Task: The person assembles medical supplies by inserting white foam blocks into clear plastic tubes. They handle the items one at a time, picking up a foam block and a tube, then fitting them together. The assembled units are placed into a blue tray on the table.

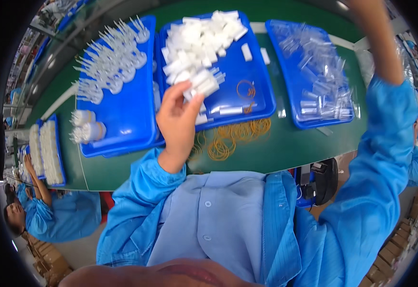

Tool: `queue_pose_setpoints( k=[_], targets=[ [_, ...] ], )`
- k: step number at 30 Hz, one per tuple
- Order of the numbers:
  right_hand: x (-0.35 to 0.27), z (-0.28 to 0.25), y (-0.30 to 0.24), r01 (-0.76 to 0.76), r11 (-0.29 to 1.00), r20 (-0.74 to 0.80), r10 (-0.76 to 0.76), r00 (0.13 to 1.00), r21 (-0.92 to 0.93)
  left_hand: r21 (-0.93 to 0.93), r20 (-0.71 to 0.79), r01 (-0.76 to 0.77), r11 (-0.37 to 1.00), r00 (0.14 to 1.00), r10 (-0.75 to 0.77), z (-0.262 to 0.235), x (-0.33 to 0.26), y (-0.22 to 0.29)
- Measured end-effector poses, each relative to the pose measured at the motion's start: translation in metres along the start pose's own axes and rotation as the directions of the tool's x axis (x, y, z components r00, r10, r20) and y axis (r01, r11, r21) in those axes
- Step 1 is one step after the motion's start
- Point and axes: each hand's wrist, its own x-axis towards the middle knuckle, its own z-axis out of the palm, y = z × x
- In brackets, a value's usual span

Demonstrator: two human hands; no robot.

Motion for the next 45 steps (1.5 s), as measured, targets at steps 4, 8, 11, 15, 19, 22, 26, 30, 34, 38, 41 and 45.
queue_pose_setpoints(
  k=[4,8,11,15,19,22,26,30,34,38,41,45],
  targets=[
    [-0.078,0.074,0.063,0.280,0.960,0.468,-0.256,0.846,0.018,-0.089,0.016,0.120,0.989,0.993,-0.119,0.001,0.001,-0.008],
    [-0.090,0.130,0.088,0.290,0.946,0.563,-0.163,0.810,-0.144,-0.146,0.010,0.116,0.982,0.993,-0.116,0.000,0.004,-0.012],
    [-0.091,0.156,0.096,0.292,0.925,0.452,-0.159,0.878,-0.242,-0.168,0.004,0.087,0.982,0.996,-0.087,-0.001,0.006,-0.013],
    [-0.085,0.165,0.098,0.334,0.914,0.450,-0.206,0.869,-0.228,-0.190,0.008,0.116,0.975,0.993,-0.116,-0.001,0.005,-0.013],
    [-0.082,0.180,0.118,0.377,0.896,0.524,-0.210,0.825,-0.234,-0.174,0.014,0.113,0.978,0.994,-0.112,-0.002,0.004,-0.015],
    [-0.086,0.176,0.112,0.226,0.951,0.495,-0.095,0.864,-0.211,-0.197,0.019,0.116,0.974,0.993,-0.115,-0.001,0.004,-0.013],
    [-0.100,0.138,0.078,-0.200,0.979,0.519,0.185,0.835,-0.028,-0.183,0.008,0.101,0.978,0.995,-0.101,-0.002,0.005,-0.013],
    [-0.137,0.090,0.058,-0.435,0.867,0.597,0.220,0.771,0.243,-0.198,0.057,0.093,0.976,0.995,-0.084,0.004,0.004,-0.008],
    [-0.162,0.075,0.058,-0.494,0.795,0.591,0.221,0.776,0.353,-0.141,0.100,0.039,0.989,0.995,-0.025,0.006,0.001,-0.009],
    [-0.178,0.077,0.060,-0.452,0.812,0.540,0.209,0.815,0.369,-0.071,0.147,0.048,0.996,0.988,-0.038,0.010,0.000,-0.009],
    [-0.183,0.081,0.057,-0.436,0.802,0.453,0.237,0.859,0.407,-0.043,0.170,0.046,0.998,0.985,-0.038,0.011,0.000,-0.011],
    [-0.188,0.079,0.056,-0.426,0.785,0.345,0.287,0.894,0.449,0.037,0.165,-0.015,0.999,0.986,0.008,0.007,-0.005,-0.016]
  ],
)
